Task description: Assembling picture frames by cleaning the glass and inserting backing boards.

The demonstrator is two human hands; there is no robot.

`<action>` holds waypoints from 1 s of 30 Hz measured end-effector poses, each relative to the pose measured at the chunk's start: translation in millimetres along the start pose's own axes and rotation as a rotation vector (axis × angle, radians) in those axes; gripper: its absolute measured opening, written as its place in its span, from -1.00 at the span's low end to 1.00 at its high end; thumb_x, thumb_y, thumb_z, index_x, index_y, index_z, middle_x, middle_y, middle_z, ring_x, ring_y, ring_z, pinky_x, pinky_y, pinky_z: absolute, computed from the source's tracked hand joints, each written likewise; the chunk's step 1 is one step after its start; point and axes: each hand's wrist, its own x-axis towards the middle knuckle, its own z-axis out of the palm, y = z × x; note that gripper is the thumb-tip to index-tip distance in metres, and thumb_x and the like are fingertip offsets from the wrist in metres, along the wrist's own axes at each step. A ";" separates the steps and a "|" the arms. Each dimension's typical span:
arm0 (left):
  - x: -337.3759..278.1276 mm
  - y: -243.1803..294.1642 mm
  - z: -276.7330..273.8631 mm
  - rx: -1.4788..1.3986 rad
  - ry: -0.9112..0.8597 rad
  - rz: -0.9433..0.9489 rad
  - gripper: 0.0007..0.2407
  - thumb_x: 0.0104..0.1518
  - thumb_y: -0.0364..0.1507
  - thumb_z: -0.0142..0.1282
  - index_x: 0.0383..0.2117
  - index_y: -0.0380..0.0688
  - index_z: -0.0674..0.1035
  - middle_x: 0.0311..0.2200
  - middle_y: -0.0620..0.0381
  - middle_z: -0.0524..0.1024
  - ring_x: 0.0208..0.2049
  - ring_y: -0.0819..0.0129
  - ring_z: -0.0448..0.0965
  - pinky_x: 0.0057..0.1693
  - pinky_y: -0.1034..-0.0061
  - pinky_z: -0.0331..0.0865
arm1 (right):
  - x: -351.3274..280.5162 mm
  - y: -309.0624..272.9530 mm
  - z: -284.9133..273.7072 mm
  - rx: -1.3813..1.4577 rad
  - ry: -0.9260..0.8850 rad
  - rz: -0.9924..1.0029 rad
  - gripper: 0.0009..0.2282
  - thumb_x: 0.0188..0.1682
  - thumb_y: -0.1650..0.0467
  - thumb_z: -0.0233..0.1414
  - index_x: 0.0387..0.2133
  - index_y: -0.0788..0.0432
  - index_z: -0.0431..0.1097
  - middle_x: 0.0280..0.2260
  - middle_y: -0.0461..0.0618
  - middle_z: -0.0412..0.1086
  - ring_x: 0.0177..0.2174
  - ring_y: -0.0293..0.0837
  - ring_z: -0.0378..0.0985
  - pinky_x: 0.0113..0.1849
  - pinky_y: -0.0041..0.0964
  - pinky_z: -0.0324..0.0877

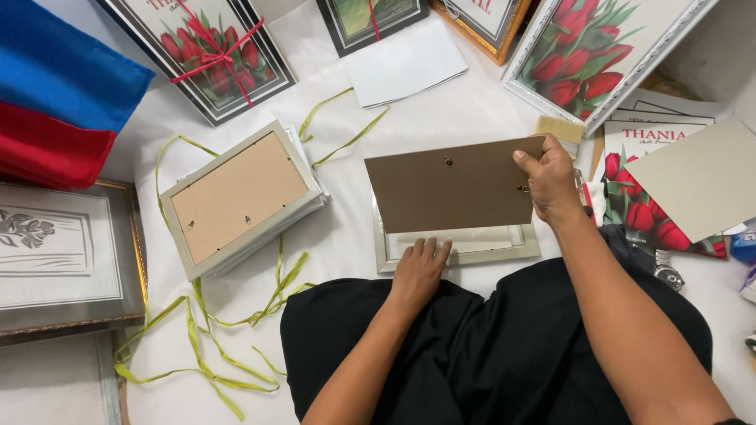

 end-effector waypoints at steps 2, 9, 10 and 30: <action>-3.7 1.2 1.0 0.004 -0.030 -0.016 -0.56 0.19 -0.39 0.08 0.24 -0.03 0.37 -0.08 -0.08 0.51 -0.01 -0.02 0.52 0.02 0.25 0.41 | 6.2 7.4 0.5 0.009 0.008 0.015 -0.82 0.03 0.54 0.11 -0.17 0.07 0.33 -0.31 -0.11 0.44 -0.28 -0.23 0.57 -0.15 -0.30 0.52; -1.9 -0.5 14.1 0.005 -0.102 -0.015 -0.64 0.21 -0.47 -0.09 0.18 -0.07 0.40 -0.26 -0.03 0.52 -0.23 0.04 0.55 -0.15 0.25 0.39 | 15.9 11.6 3.0 -0.079 -0.056 -0.065 -0.47 0.02 0.66 0.00 0.24 0.03 0.14 -0.13 -0.03 0.36 -0.17 -0.25 0.44 -0.08 -0.37 0.45; -1.0 -0.6 10.4 0.003 -0.102 -0.014 -0.64 0.21 -0.47 -0.09 0.18 -0.07 0.40 -0.26 -0.03 0.52 -0.23 0.04 0.55 -0.15 0.25 0.39 | 16.0 12.4 4.6 -0.081 -0.055 -0.065 -0.47 0.02 0.66 0.00 0.24 0.03 0.14 -0.13 -0.03 0.36 -0.17 -0.25 0.44 -0.08 -0.37 0.45; 2.8 3.4 -6.3 0.013 -0.017 0.010 -0.72 0.21 -0.50 -0.12 0.03 -0.10 0.50 -0.28 0.01 0.48 -0.18 0.04 0.50 -0.11 0.21 0.29 | 38.7 31.4 -8.1 -0.912 -0.278 0.086 -0.29 -0.25 0.65 0.10 0.25 -0.05 0.19 -0.05 0.27 0.09 0.02 0.47 0.36 0.00 0.29 0.35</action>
